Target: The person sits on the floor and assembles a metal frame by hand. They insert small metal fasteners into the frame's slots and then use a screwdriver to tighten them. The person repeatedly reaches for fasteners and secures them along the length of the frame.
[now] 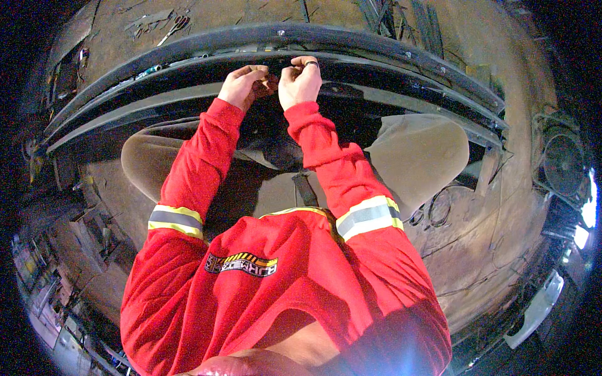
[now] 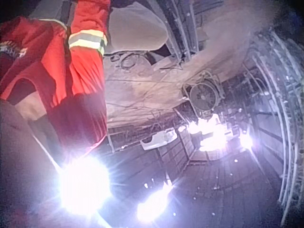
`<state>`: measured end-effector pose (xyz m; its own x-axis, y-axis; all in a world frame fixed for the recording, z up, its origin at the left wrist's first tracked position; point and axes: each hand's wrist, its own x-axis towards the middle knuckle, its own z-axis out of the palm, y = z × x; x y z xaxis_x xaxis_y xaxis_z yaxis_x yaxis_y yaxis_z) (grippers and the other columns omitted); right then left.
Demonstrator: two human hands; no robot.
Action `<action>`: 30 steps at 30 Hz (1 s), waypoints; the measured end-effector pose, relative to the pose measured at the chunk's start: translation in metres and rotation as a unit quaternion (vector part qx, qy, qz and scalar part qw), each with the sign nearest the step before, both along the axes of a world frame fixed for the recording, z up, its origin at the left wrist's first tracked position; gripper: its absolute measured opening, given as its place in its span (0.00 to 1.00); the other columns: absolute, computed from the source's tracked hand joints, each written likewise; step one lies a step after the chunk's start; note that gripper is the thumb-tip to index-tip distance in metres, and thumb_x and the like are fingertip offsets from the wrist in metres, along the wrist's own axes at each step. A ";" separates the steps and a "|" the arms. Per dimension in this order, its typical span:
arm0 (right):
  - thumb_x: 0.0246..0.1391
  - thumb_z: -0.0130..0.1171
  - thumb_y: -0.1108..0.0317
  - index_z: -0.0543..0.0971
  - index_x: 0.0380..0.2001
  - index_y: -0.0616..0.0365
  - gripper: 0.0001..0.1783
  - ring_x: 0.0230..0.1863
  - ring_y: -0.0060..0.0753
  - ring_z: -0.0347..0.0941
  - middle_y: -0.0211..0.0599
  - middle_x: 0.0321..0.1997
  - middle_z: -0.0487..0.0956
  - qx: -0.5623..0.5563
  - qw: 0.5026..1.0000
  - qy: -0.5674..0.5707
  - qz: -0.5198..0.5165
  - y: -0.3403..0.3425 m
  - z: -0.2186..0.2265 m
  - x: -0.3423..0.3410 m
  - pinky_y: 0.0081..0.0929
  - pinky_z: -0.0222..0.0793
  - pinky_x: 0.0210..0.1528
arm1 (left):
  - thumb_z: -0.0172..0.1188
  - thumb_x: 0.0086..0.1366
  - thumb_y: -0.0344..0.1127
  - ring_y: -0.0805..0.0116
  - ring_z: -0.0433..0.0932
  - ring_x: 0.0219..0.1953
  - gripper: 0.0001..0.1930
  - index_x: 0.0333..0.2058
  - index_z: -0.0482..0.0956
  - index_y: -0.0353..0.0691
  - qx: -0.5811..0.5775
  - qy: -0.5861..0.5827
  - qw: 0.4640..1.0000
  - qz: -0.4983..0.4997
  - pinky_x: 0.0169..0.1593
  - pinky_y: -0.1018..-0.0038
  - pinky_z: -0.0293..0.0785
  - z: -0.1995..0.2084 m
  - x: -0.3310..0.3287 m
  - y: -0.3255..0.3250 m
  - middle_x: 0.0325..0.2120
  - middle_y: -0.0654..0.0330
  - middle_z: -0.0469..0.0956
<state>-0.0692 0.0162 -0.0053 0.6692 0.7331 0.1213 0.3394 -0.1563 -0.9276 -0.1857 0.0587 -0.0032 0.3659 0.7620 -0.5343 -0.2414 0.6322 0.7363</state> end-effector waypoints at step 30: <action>0.42 0.64 0.72 0.81 0.33 0.59 0.11 0.25 0.17 0.73 0.32 0.24 0.80 0.002 0.969 0.015 0.246 -0.023 0.017 0.039 0.18 0.70 0.30 | 0.58 0.59 0.33 0.76 0.67 0.23 0.06 0.31 0.79 0.38 -0.038 -0.071 0.995 -0.060 0.28 0.77 0.65 0.009 0.012 -0.011 0.22 0.67 0.73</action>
